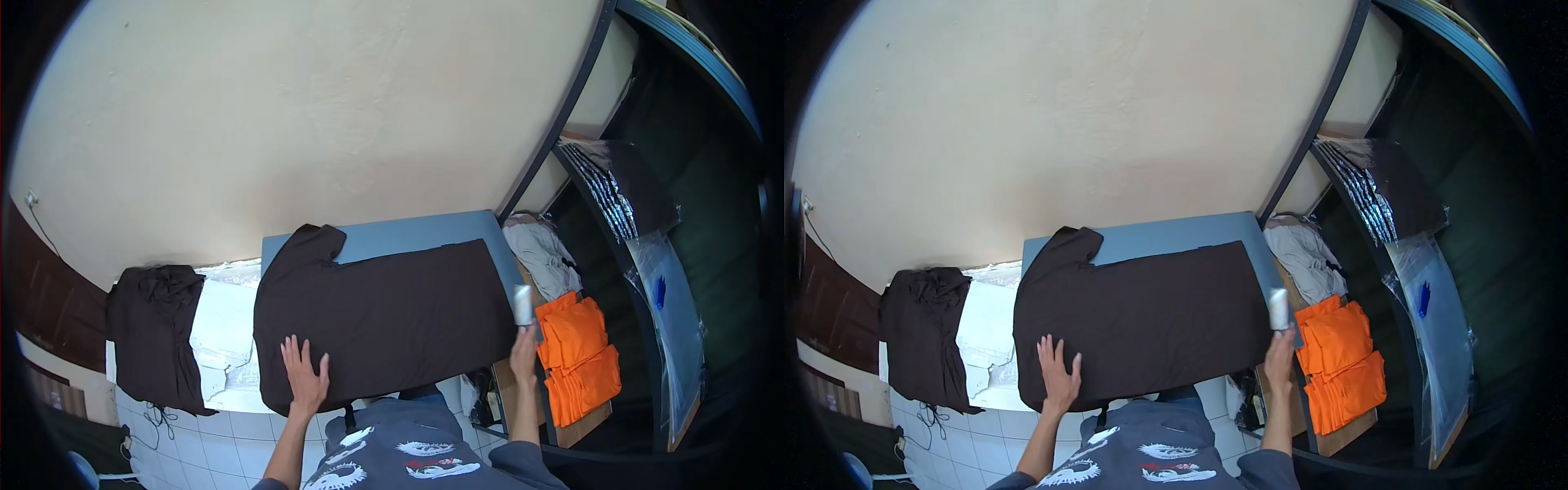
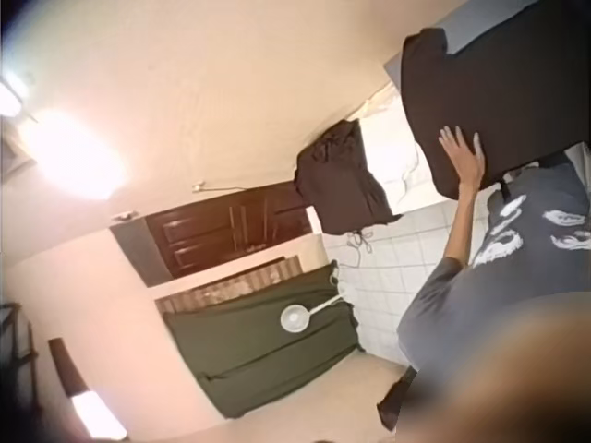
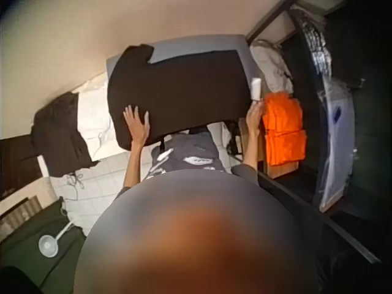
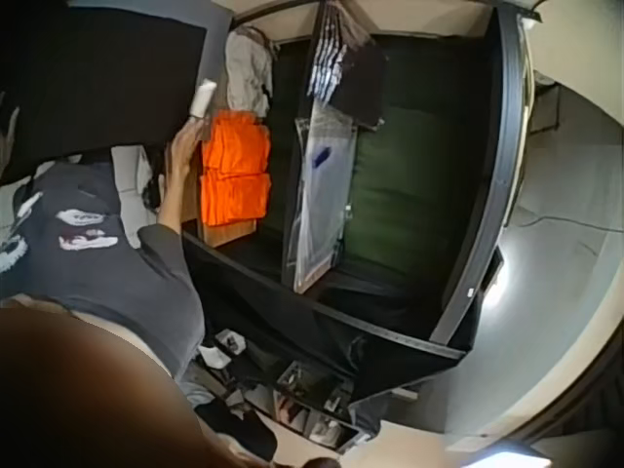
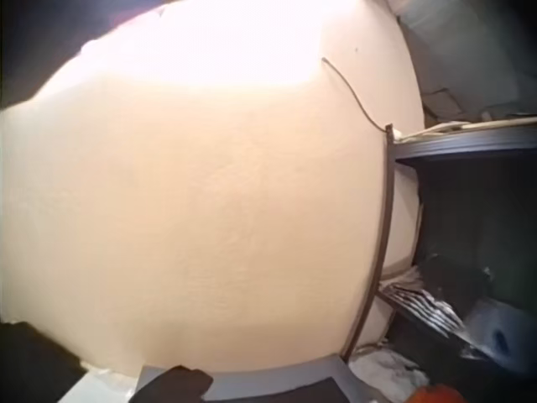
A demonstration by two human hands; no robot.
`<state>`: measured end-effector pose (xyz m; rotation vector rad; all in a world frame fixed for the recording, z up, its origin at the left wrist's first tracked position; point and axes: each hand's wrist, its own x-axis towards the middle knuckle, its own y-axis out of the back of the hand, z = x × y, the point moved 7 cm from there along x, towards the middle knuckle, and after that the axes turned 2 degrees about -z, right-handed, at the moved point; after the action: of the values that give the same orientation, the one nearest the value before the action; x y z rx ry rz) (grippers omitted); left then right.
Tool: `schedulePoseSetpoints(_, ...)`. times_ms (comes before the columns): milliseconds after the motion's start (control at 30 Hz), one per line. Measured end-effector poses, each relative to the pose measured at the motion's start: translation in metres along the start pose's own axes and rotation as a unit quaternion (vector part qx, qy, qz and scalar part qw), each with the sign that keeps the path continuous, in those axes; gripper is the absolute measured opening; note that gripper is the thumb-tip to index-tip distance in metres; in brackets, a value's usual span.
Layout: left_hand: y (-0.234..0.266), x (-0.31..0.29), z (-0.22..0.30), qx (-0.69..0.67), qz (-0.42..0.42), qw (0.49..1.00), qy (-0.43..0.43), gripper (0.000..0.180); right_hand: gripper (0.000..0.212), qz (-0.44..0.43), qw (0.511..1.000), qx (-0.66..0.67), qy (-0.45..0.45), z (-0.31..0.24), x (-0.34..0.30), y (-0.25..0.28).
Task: Use a lint roller to clean a black t-shirt and then align a template on its surface for printing.
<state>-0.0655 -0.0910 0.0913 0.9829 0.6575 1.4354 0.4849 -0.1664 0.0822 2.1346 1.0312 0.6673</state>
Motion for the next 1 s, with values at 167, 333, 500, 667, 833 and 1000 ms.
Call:
schedulePoseSetpoints(167, -0.020, 0.057, -0.015, 0.006, 0.009, 1.000, -0.015, 0.068, 0.057, -0.088, 0.994, -0.013, 0.066, -0.049, 0.030, -0.062)
schedulePoseSetpoints(333, -0.041, 0.105, -0.004, 0.072, -0.034, 0.996, -0.030, 0.078, 0.053, -0.115, 0.980, -0.037, 0.159, -0.075, 0.065, -0.095)
schedulePoseSetpoints(500, -0.063, 0.135, -0.004, 0.134, -0.060, 0.989, -0.032, 0.082, 0.054, -0.134, 0.973, -0.014, 0.189, -0.089, 0.100, -0.120)
schedulePoseSetpoints(667, -0.068, 0.144, -0.001, 0.172, -0.035, 0.984, -0.023, 0.084, 0.055, -0.155, 0.972, -0.016, 0.175, -0.081, 0.116, -0.139)
schedulePoseSetpoints(833, -0.069, 0.146, 0.001, 0.171, -0.041, 0.984, -0.019, 0.086, 0.055, -0.154, 0.972, -0.017, 0.175, -0.074, 0.116, -0.140)
schedulePoseSetpoints(1000, -0.071, 0.154, 0.001, 0.179, -0.044, 0.983, -0.017, 0.086, 0.054, -0.151, 0.973, -0.014, 0.173, -0.074, 0.118, -0.141)
